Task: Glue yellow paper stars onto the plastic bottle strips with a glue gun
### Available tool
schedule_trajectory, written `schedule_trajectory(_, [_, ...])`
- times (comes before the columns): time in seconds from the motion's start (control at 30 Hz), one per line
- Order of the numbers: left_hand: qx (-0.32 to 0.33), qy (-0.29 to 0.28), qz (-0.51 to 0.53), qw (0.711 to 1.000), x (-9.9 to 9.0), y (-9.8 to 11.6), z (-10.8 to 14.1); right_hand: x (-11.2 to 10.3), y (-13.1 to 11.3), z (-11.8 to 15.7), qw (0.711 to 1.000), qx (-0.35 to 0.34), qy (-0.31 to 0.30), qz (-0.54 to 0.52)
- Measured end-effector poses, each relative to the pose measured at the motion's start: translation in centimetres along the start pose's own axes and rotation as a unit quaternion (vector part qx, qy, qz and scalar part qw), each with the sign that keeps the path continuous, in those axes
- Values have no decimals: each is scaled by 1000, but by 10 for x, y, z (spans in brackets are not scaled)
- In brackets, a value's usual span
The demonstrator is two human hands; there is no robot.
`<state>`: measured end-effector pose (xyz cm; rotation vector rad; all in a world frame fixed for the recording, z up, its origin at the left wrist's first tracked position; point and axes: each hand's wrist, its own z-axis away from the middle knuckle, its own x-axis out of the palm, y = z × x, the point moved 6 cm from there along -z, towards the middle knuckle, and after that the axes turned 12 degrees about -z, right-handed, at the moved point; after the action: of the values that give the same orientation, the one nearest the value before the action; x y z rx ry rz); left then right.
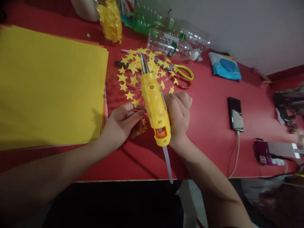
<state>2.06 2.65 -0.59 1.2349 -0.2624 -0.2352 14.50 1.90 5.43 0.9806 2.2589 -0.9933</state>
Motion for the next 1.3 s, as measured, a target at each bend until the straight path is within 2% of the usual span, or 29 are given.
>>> schedule_trajectory(0.1, [29,19,6,999,-2,7,5,1,3,0,1000,8,-10,3])
schedule_trajectory(0.3, [88,68,-32,993,-6,9,6,2,-2,-3,999,-44,-5,14])
schedule_trajectory(0.5, [120,71,-27,990,-7,7,-2,2,-5,-3,999,-44,8,5])
schedule_trajectory(0.67, [153,73,-84,982,-8,11,-8,1,-1,0,1000,-5,21,22])
schedule_trajectory(0.8, [140,73,-107,982,-7,12,-16,3,4,3,1000,12,19,-4])
schedule_trajectory(1.1, [153,86,-107,979,-7,14,-20,2,1,3,999,-30,38,-10])
schedule_trajectory(1.3, [167,82,-93,978,-3,12,-21,0,-6,1,987,-106,95,75])
